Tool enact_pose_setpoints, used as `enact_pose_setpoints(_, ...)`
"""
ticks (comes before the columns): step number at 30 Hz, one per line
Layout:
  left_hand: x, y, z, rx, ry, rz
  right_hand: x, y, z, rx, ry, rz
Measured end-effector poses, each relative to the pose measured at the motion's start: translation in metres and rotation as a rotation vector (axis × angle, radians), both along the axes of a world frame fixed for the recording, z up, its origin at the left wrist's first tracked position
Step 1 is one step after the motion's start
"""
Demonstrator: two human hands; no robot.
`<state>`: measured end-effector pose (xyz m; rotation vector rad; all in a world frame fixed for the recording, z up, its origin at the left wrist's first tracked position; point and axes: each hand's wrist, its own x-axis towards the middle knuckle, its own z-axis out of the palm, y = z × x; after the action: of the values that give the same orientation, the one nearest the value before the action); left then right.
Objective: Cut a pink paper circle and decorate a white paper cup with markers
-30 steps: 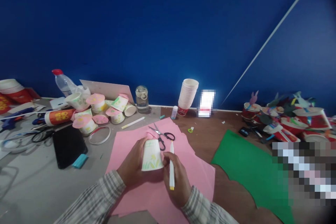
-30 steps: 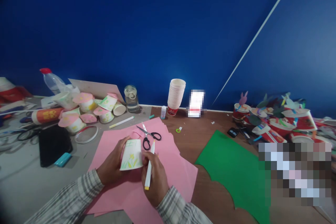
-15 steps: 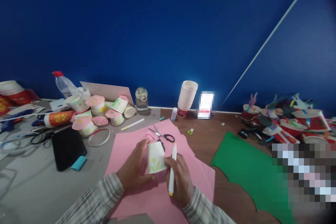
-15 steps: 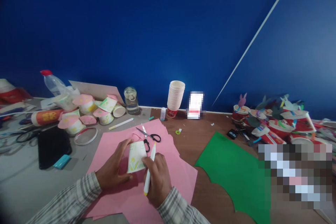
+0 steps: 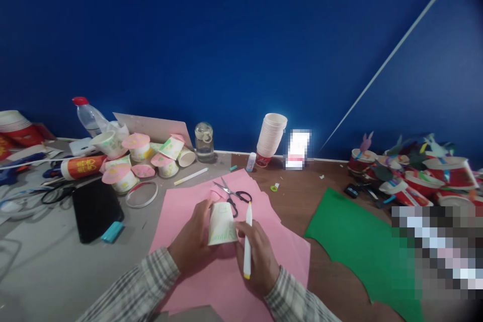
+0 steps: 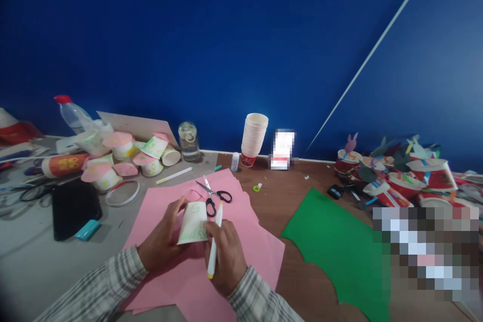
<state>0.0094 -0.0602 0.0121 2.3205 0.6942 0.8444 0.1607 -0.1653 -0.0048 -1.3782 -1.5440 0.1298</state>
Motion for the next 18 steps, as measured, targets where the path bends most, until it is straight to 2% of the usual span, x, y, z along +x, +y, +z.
enact_pose_setpoints(7, -0.0035, -0.0029, 0.0007, 0.018, -0.030, 0.041, 0.0010, 0.0010, -0.0060, 0.010, 0.048, 0.002)
enact_pose_setpoints(13, -0.0043, -0.0028, 0.0027, -0.023, 0.065, -0.109, 0.0049, -0.0007, -0.0030, 0.053, -0.105, 0.070)
enact_pose_setpoints(16, -0.0008, -0.0038, 0.0050, -0.008, 0.052, -0.067, 0.0036, -0.0017, -0.0001, 0.048, -0.122, 0.103)
enact_pose_setpoints(18, 0.0025, -0.0041, 0.0069, 0.001, 0.030, -0.038, 0.0016, -0.0025, 0.0016, 0.035, -0.029, 0.099)
